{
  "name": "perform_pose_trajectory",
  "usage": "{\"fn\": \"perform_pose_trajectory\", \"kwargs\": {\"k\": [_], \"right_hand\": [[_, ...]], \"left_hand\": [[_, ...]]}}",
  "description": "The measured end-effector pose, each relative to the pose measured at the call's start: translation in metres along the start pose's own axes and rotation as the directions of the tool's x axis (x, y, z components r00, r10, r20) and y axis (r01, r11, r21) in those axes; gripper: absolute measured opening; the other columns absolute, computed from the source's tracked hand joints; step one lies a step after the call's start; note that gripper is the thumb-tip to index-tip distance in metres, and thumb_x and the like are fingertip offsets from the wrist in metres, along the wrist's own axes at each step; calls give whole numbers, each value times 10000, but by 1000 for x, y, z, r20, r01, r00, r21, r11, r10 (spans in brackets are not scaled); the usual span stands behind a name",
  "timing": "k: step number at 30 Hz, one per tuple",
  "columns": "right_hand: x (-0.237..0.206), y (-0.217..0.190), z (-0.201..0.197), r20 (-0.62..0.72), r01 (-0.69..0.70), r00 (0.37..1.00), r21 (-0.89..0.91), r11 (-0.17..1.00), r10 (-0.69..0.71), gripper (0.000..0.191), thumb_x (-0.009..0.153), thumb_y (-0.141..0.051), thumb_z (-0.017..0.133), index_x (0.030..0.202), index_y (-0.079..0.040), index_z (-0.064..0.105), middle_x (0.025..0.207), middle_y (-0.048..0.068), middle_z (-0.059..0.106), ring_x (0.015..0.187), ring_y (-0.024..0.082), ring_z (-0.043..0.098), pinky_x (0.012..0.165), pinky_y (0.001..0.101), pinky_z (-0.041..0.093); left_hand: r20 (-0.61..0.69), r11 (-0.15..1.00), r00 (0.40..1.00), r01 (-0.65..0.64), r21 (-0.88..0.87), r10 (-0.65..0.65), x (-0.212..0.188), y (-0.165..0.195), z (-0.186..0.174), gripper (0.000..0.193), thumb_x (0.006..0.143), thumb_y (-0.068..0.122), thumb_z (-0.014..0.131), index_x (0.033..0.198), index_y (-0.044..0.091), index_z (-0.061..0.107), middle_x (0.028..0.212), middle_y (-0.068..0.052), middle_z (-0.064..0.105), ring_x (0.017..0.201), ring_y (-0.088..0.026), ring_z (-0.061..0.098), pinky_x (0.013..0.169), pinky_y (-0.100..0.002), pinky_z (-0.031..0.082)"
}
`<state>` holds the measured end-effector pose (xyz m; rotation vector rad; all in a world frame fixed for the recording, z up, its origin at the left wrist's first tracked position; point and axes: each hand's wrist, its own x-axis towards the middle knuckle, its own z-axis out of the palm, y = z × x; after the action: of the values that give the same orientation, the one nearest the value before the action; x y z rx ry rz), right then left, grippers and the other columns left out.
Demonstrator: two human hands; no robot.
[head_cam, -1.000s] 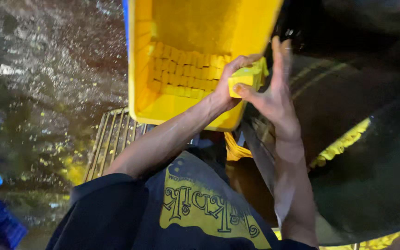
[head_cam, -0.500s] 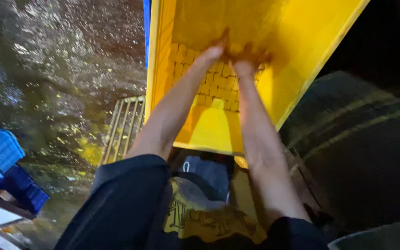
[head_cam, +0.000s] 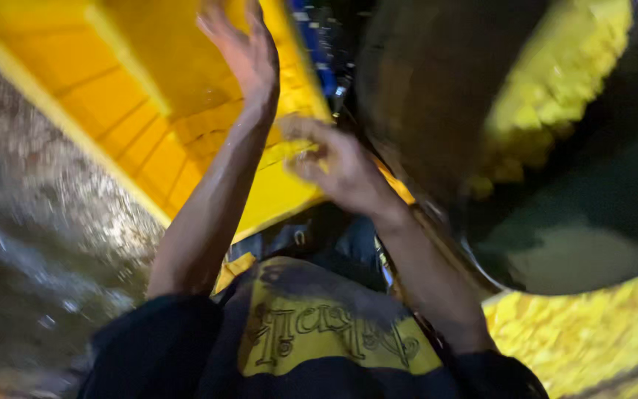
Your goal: The person carries a blue crate of yellow tofu cubes in water across a wet processing floor, then stands at a large water-filled vat and repeatedly picks up individual tofu cubes by hand, transferring them one at a time into a yellow plastic crate, arranging them in rows as the crate fills.
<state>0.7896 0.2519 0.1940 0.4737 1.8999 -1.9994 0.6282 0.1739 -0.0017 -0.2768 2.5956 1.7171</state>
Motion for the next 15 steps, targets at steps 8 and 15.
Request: {"fn": "perform_pose_trajectory", "kwargs": {"k": [8,15], "right_hand": [[-162,-12,-241,-651,-137,756,-257,957,-67,408,970,-153,726,1356,-87,612,1315,87,650,1223,170,650,1027,336,573],[-133,268,-293,-446,-560,827,-592,580,343,394,945,-184,712,1318,-86,629,1261,107,666,1152,213,660,989,368,571]], "left_hand": [[830,697,83,-591,-405,552,-190,279,157,191,1001,251,626,1127,120,687,843,-92,723,627,-191,673,530,-373,512],[998,573,-62,-817,-56,10,-237,164,257,234,1031,262,563,1176,112,669,932,-99,720,702,-197,674,597,-375,531]]}}
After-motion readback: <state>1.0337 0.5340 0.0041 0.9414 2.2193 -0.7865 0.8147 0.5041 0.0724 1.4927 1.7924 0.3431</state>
